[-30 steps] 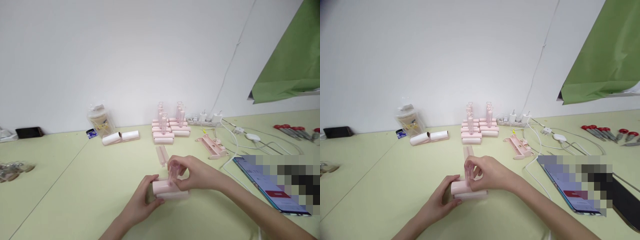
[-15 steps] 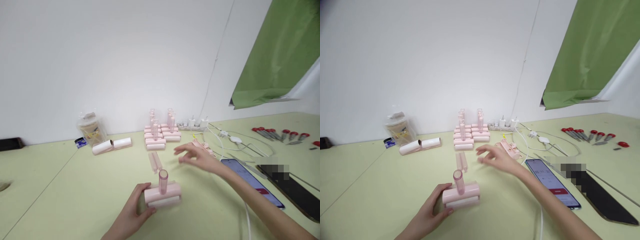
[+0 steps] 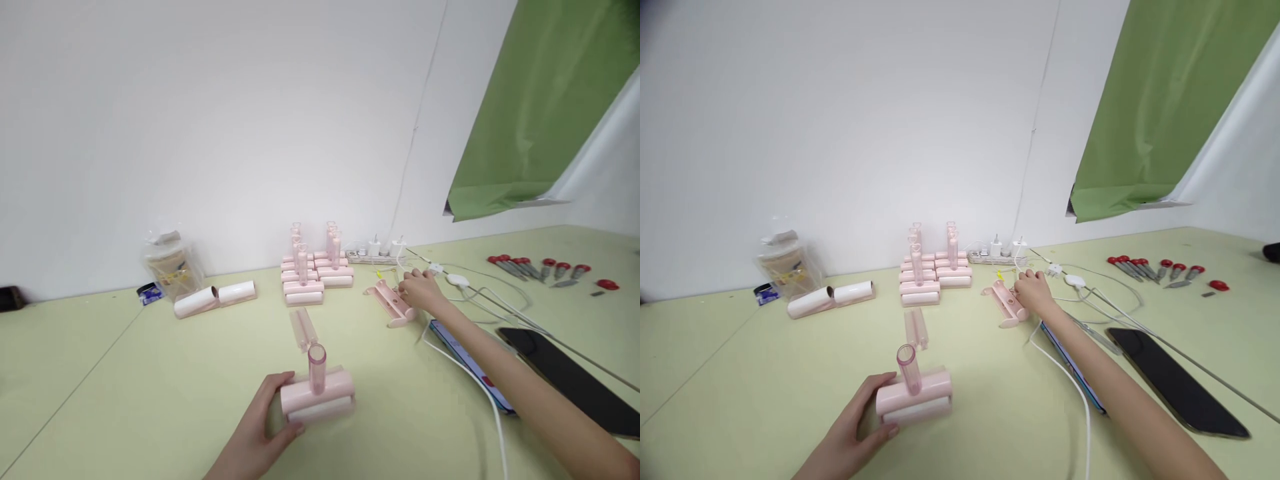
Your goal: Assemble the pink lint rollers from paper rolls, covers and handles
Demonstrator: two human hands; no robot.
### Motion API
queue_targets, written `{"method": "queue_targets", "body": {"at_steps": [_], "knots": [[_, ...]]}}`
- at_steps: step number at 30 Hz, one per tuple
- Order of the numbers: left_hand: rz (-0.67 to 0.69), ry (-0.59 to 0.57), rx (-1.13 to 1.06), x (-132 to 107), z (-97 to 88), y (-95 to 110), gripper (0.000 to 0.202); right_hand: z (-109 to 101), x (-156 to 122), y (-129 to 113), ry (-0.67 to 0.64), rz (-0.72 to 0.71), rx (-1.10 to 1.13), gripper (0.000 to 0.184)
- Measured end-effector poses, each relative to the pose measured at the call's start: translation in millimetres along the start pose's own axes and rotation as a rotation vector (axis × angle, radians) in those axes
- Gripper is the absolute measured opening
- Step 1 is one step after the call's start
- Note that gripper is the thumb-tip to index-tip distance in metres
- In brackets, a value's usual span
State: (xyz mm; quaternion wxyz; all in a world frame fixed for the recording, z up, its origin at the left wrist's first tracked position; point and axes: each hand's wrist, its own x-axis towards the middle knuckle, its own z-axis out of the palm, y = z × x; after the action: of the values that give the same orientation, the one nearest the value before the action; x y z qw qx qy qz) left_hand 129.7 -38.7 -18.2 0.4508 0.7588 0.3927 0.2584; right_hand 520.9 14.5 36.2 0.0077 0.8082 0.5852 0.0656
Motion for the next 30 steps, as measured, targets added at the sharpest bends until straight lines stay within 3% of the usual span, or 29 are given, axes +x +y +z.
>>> {"method": "queue_targets", "body": {"at_steps": [6,10,13,15,16,18,20,22,24,27,30], "knots": [[0.013,-0.058,0.014,-2.4,-4.3,-1.5,0.044,-12.9,-0.1,-8.3,0.039,-0.013,0.18,0.018],[0.014,-0.06,0.001,-1.9,-3.1,0.0,0.045,-41.2,-19.3,-14.1,0.109,-0.021,0.494,0.023],[0.022,-0.052,-0.01,-0.7,-1.5,1.7,0.045,-59.2,-40.6,-33.5,0.113,-0.102,0.782,0.036],[-0.011,-0.047,-0.027,0.1,-1.3,0.0,0.045,-66.8,-56.4,-55.3,0.013,-0.193,1.094,0.035],[-0.049,-0.052,-0.044,0.5,-1.8,-1.7,0.051,-69.8,-64.5,-67.5,-0.101,-0.237,1.355,0.03],[-0.12,-0.056,-0.086,1.8,-5.4,-5.3,0.078,-75.2,-80.5,-91.4,-0.37,-0.288,1.82,0.024],[-0.117,-0.018,-0.114,4.6,-12.1,-5.2,0.104,-79.7,-94.3,-110.6,-0.522,-0.349,2.052,0.025],[-0.025,0.052,-0.118,10.1,-19.3,2.7,0.103,-82.3,-104.1,-122.9,-0.538,-0.429,2.05,0.021],[0.093,0.075,-0.146,18.5,-22.9,18.9,0.081,-82.1,-109.0,-129.1,-0.441,-0.502,1.91,0.018],[0.241,-0.04,-0.309,34.6,-15.1,49.0,0.068,-78.4,-110.7,-132.3,-0.197,-0.61,1.646,0.037],[0.238,-0.14,-0.607,48.9,5.5,68.9,0.07,-75.5,-112.5,-133.2,-0.197,-0.676,1.512,0.04]]}}
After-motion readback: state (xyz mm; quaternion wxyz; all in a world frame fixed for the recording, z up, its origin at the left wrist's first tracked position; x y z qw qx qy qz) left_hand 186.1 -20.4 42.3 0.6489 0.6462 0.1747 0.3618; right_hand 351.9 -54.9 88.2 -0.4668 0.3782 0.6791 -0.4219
